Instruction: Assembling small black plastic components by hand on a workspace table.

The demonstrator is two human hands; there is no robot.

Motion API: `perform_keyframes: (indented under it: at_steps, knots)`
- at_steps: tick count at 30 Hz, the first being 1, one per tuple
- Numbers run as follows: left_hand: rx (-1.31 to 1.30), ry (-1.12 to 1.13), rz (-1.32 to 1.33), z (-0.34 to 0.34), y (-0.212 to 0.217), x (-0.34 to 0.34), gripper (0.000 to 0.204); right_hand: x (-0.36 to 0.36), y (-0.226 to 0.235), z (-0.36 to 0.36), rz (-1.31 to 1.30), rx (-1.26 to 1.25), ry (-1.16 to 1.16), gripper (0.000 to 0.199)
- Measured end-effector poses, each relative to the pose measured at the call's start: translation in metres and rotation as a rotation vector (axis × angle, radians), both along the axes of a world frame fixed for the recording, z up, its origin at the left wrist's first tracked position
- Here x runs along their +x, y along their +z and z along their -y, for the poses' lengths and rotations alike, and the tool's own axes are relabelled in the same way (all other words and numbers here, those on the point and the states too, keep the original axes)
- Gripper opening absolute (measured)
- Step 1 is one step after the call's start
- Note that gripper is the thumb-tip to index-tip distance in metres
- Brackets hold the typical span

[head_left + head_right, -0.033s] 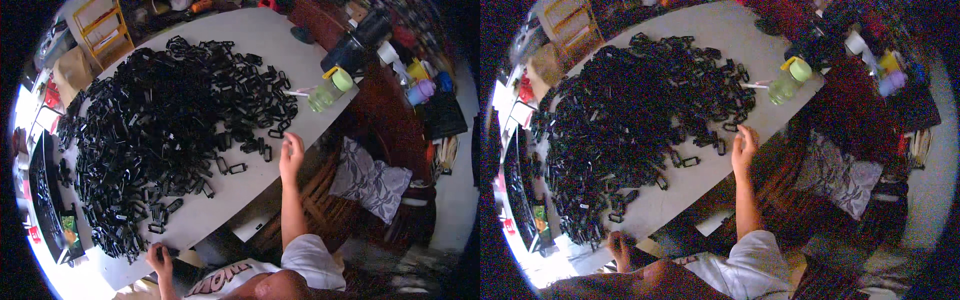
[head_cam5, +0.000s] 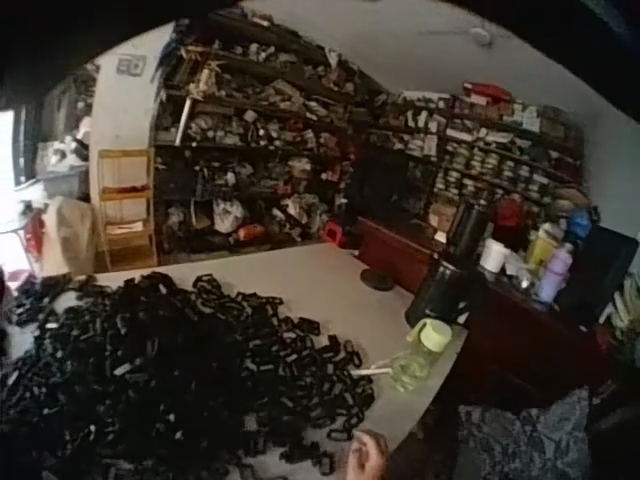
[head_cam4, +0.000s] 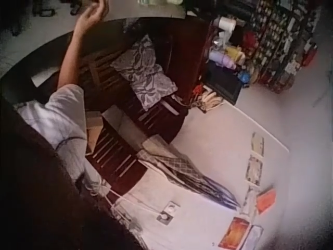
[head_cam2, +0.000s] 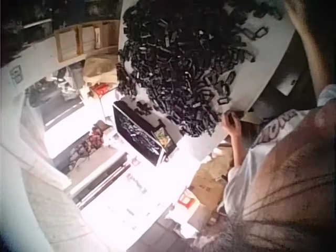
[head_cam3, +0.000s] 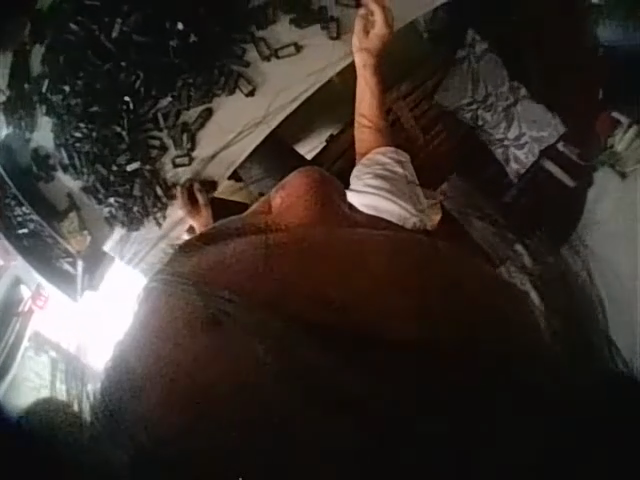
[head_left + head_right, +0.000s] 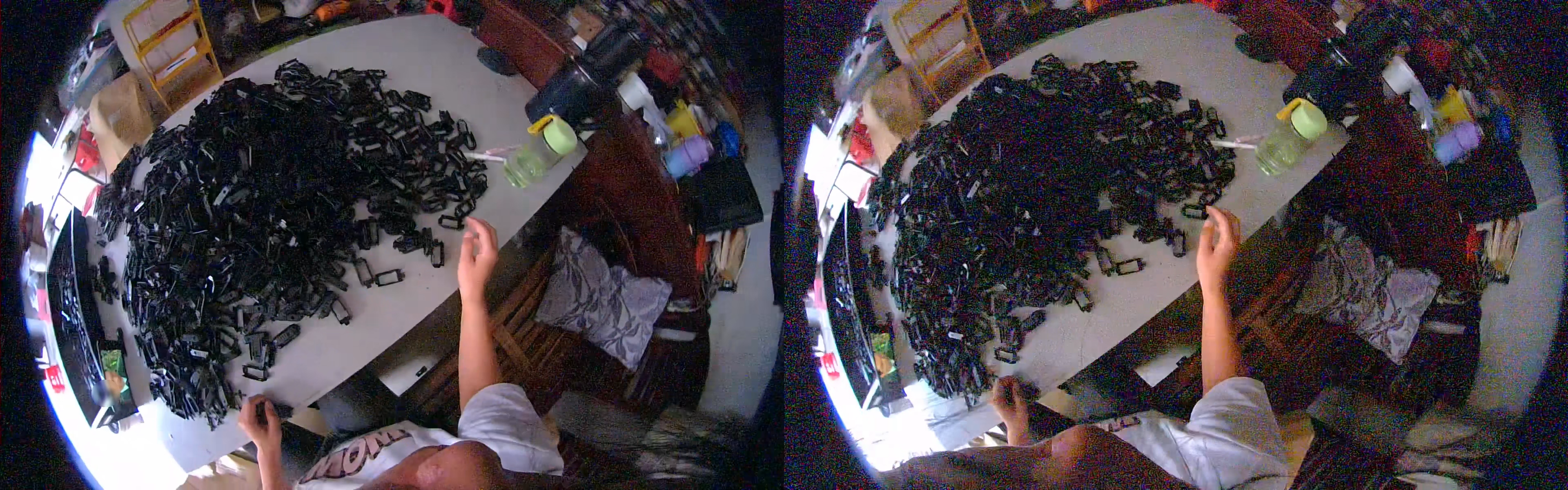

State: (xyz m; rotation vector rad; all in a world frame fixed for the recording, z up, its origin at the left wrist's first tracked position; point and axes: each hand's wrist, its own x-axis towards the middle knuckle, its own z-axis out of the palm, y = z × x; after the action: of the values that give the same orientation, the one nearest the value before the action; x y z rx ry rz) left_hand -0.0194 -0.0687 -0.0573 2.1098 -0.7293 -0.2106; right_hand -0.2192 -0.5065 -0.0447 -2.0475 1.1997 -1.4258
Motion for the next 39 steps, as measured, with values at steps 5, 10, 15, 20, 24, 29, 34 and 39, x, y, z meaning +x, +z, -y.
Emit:
perform_keyframes:
  at_steps: [5, 10, 15, 20, 24, 29, 34, 39]
  knots:
    - [-0.063, 0.045, 0.128, 0.007, -0.007, -0.003, 0.006, 0.013, 0.022, 0.032, 0.008, 0.052, 0.038, 0.02]
    - [0.025, 0.079, 0.121, 0.01, 0.002, -0.007, 0.007, 0.058, 0.046, 0.069, -0.308, -0.101, 0.242, 0.024]
    - [0.113, 0.063, 0.353, 0.01, 0.005, -0.009, 0.008, 0.103, 0.052, 0.082, -0.52, -0.227, 0.582, 0.029]
    - [0.124, -0.008, 0.233, 0.008, 0.015, -0.005, 0.009, 0.096, 0.043, 0.121, -0.668, -0.18, 0.453, 0.019]
    - [0.112, 0.138, -0.018, -0.029, -0.017, 0.001, 0.009, 0.089, 0.041, 0.153, -0.499, -0.073, 0.423, 0.021]
    - [0.221, 0.073, 0.255, 0.001, 0.026, 0.001, 0.01, 0.105, 0.061, 0.17, -0.338, -0.079, 0.427, 0.017]
    - [0.19, 0.051, 0.379, -0.007, 0.009, 0.004, 0.011, 0.147, 0.07, 0.181, -0.267, -0.027, 0.505, 0.018]
    - [0.212, 0.066, 0.32, 0.003, 0.024, 0.002, 0.011, 0.203, 0.075, 0.163, -0.573, -0.092, 0.802, 0.031]
